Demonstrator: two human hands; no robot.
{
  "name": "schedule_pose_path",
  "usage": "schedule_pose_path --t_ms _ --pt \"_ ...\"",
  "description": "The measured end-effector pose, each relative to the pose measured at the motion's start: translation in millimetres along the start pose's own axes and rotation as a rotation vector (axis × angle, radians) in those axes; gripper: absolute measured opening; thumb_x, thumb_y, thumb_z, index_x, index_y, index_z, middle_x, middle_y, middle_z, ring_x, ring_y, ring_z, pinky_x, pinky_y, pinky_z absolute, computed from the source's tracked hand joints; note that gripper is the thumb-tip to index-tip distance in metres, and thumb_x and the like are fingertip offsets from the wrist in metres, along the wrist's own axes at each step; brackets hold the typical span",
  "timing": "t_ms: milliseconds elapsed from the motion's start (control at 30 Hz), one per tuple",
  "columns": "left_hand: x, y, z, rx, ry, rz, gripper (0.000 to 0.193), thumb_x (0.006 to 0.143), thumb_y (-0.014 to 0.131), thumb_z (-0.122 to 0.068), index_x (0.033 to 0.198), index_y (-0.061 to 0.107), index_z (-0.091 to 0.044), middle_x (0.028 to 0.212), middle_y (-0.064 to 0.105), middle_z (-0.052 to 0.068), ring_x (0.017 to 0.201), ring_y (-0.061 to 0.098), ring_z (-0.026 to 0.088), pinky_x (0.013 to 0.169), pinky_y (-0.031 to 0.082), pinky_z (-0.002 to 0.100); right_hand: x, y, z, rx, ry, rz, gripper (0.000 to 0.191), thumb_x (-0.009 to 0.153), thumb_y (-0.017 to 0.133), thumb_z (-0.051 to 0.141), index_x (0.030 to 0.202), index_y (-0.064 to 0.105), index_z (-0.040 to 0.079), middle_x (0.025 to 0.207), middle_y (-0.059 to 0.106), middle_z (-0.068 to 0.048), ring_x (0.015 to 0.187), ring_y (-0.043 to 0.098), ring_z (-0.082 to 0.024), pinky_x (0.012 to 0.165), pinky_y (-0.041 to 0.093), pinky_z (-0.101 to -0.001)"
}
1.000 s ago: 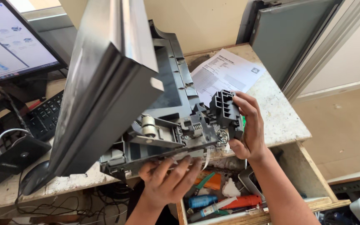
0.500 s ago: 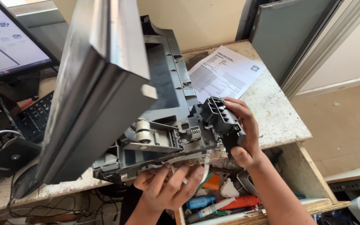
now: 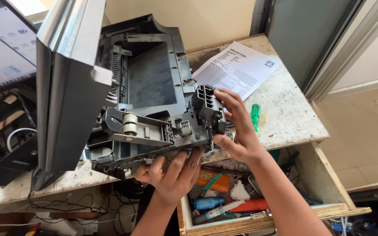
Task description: The person removes a black plastic component from an open printer, unscrews it with a green-handled screwdriver, then aligns and reattaches the component into the printer mechanism, pressing it into place and reaching into a drawer of tools.
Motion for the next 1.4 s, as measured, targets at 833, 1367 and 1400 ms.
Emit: schedule_pose_path --t_ms 833,1367,1400 --pt "4.3 3.9 11.9 -0.248 -0.162 -0.047 0.004 0.092 0.080 -0.026 0.094 0.077 -0.025 0.095 0.061 -0.013 0.100 0.048 0.014 0.088 0.023 0.044 1.5 17.7 -2.3 0.061 -0.168 0.030 0.065 0.111 0.050 0.050 0.161 0.039 0.011 0.169 0.031 -0.022 0.157 0.031 -0.033 0.133 0.028 -0.0452" --pt "0.3 7.0 3.6 -0.270 -0.226 -0.050 0.008 0.089 0.078 -0.025 0.096 0.078 -0.028 0.090 0.059 -0.014 0.102 0.047 0.013 0.093 0.023 0.044 -7.4 19.3 -9.5 0.293 0.035 -0.021 0.081 0.102 0.057 0.059 0.160 0.033 0.007 0.170 0.032 -0.021 0.156 0.038 -0.033 0.129 0.032 -0.0474" --pt "0.0 6.8 3.6 -0.271 -0.229 -0.046 0.008 0.089 0.079 -0.026 0.096 0.077 -0.028 0.090 0.059 -0.014 0.102 0.047 0.013 0.093 0.023 0.044 -8.3 18.7 -11.1 0.288 0.043 -0.025 0.083 0.101 0.059 0.058 0.161 0.033 0.006 0.169 0.033 -0.020 0.156 0.037 -0.032 0.129 0.031 -0.0468"
Point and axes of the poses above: each hand's wrist, its own x-axis towards the middle knuckle, its own y-axis out of the palm, z = x × y, the point moved 1 cm from there along x, towards the middle knuckle
